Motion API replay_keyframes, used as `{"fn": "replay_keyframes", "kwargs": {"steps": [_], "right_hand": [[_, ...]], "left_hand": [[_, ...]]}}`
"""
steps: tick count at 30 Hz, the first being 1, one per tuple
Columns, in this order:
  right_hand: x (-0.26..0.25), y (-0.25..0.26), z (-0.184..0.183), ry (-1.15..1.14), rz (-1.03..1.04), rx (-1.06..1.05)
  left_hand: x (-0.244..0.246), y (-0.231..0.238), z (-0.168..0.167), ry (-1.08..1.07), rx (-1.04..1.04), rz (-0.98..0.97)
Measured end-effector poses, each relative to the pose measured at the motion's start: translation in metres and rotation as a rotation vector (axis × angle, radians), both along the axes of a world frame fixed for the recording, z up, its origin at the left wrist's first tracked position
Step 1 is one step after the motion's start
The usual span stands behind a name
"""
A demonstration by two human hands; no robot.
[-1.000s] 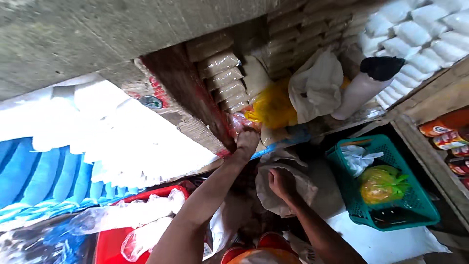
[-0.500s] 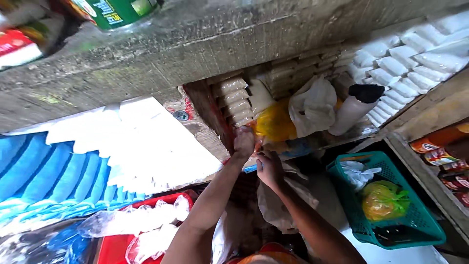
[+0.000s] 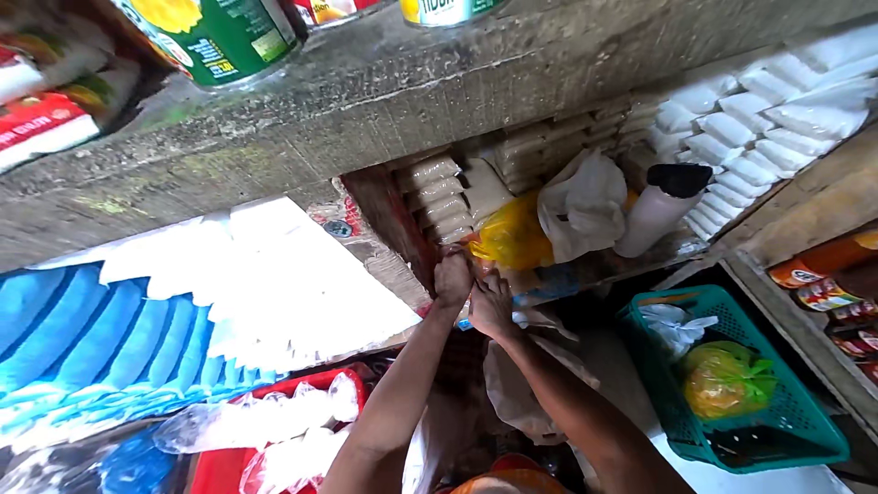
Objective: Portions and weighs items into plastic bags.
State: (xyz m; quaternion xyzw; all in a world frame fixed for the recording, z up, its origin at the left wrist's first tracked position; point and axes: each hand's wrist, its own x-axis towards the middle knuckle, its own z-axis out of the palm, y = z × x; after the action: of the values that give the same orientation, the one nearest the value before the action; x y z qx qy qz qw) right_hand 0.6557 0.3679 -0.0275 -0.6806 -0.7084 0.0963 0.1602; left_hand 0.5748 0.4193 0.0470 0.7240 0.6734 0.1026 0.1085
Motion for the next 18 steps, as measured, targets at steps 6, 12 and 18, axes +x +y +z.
{"fn": "replay_keyframes", "kwargs": {"steps": [6, 12, 18], "right_hand": [[-0.014, 0.021, 0.014, -0.067, -0.038, -0.117], [-0.021, 0.018, 0.019, 0.114, -0.064, 0.111], [-0.016, 0.019, 0.036, 0.144, -0.009, -0.183]], "left_hand": [[-0.001, -0.01, 0.016, -0.025, 0.062, -0.014], [0.002, -0.039, 0.045, -0.212, 0.274, -0.051], [-0.035, -0.091, 0.08, -0.699, 0.47, -0.195]]}}
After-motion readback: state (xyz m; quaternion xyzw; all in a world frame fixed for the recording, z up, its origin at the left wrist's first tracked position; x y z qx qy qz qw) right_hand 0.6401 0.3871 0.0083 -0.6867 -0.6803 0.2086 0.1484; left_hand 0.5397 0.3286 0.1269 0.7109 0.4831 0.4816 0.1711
